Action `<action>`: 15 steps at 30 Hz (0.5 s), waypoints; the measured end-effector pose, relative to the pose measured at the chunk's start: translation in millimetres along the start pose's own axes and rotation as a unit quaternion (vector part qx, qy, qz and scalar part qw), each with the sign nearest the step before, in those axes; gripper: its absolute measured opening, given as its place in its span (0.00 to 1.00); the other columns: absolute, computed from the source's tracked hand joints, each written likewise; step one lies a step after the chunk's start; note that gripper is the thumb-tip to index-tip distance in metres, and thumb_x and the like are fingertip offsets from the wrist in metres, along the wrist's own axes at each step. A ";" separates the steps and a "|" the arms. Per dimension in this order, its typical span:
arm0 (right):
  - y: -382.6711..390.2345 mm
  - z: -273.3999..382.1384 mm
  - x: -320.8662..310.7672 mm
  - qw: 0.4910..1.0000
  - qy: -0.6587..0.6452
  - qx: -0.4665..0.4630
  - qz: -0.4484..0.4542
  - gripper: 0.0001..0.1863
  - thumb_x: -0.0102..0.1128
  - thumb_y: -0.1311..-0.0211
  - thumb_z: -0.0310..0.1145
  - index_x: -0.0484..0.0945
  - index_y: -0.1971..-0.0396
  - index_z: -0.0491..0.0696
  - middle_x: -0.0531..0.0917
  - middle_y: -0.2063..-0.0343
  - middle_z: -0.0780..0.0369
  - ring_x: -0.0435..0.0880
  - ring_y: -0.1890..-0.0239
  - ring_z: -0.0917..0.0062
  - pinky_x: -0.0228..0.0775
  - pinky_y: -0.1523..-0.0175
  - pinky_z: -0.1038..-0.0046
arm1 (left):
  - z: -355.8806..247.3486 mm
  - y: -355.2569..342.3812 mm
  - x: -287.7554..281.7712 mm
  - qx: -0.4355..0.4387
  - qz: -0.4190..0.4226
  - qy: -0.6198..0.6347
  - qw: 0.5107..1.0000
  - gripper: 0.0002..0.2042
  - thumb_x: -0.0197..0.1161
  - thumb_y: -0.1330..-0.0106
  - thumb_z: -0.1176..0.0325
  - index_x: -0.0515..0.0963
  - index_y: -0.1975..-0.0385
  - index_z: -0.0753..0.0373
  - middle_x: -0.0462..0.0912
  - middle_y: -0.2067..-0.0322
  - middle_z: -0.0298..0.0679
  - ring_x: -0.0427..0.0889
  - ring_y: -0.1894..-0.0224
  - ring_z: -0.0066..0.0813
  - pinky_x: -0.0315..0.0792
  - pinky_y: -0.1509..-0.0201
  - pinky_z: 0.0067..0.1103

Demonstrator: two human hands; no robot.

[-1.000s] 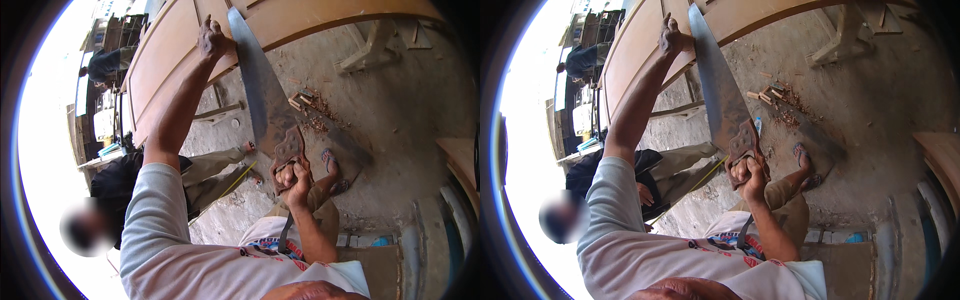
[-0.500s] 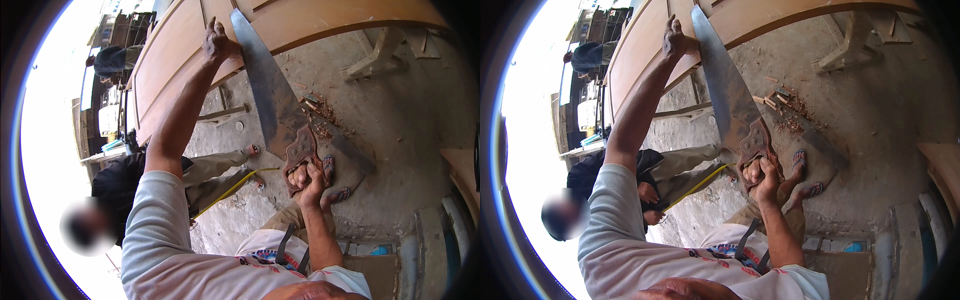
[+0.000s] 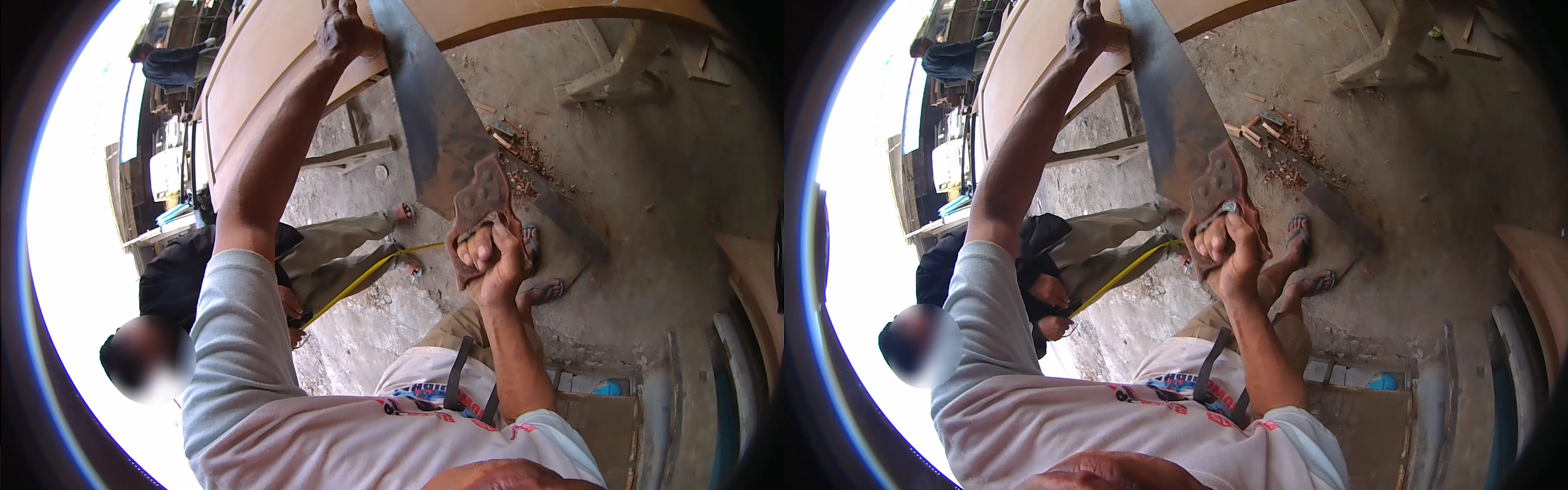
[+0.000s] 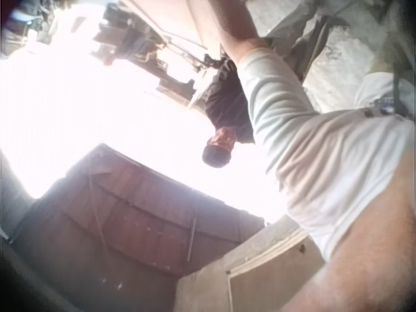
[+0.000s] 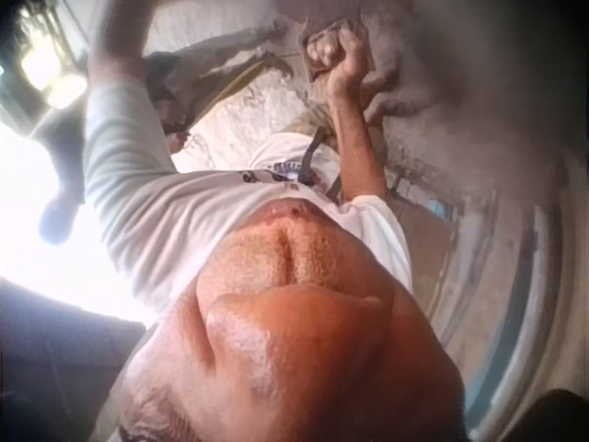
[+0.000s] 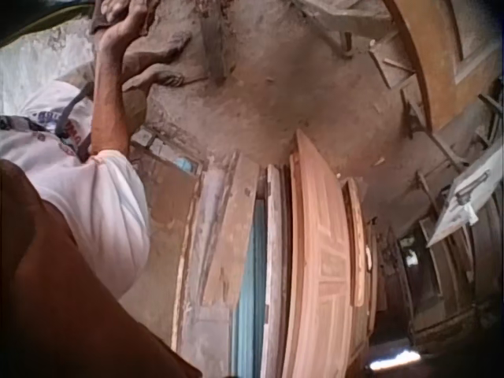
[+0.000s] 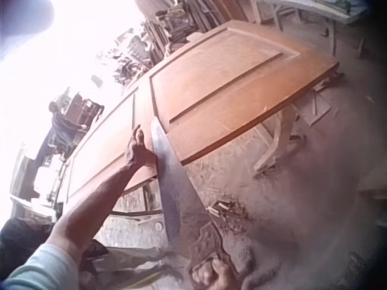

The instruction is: The person holds a hand saw and cuts a notch into the side of a wooden door while standing in a workshop.

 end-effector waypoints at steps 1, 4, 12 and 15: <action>-14.2 -2.7 11.1 1.000 -0.008 -0.010 0.026 0.16 0.48 0.32 0.37 0.66 0.81 0.50 0.67 0.83 0.68 0.59 0.83 0.84 0.62 0.67 0.75 | -4.2 0.6 4.6 -0.006 0.011 0.041 0.999 0.29 0.41 0.26 0.40 0.65 0.33 0.51 0.83 0.75 0.49 0.83 0.76 0.39 0.76 0.72 0.32; -36.0 -22.0 12.6 0.999 -0.024 -0.006 0.037 0.09 0.47 0.32 0.35 0.68 0.73 0.49 0.67 0.83 0.69 0.61 0.82 0.86 0.62 0.68 0.78 | 11.9 0.5 -1.5 0.015 -0.015 0.007 1.000 0.29 0.42 0.26 0.41 0.66 0.34 0.53 0.84 0.69 0.52 0.85 0.69 0.44 0.79 0.65 0.34; 10.5 -11.5 -37.6 0.999 -0.017 0.005 0.050 0.13 0.45 0.31 0.37 0.68 0.78 0.51 0.66 0.85 0.70 0.60 0.85 0.86 0.61 0.71 0.78 | -15.5 10.5 2.5 -0.044 0.053 0.094 0.993 0.27 0.44 0.25 0.45 0.64 0.33 0.52 0.81 0.53 0.54 0.84 0.59 0.45 0.80 0.61 0.37; -41.5 -16.2 2.6 0.998 -0.012 -0.037 0.041 0.13 0.48 0.31 0.37 0.67 0.77 0.51 0.67 0.84 0.70 0.60 0.83 0.85 0.62 0.70 0.77 | -2.8 7.3 23.3 -0.049 0.059 0.160 0.984 0.27 0.48 0.26 0.46 0.61 0.32 0.52 0.80 0.49 0.52 0.85 0.60 0.42 0.81 0.64 0.37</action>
Point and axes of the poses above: each hand's wrist, its own y-axis away from the middle knuckle, its own x-axis out of the palm, z = x × y, the point moved 4 cm from there along -y, towards the middle knuckle
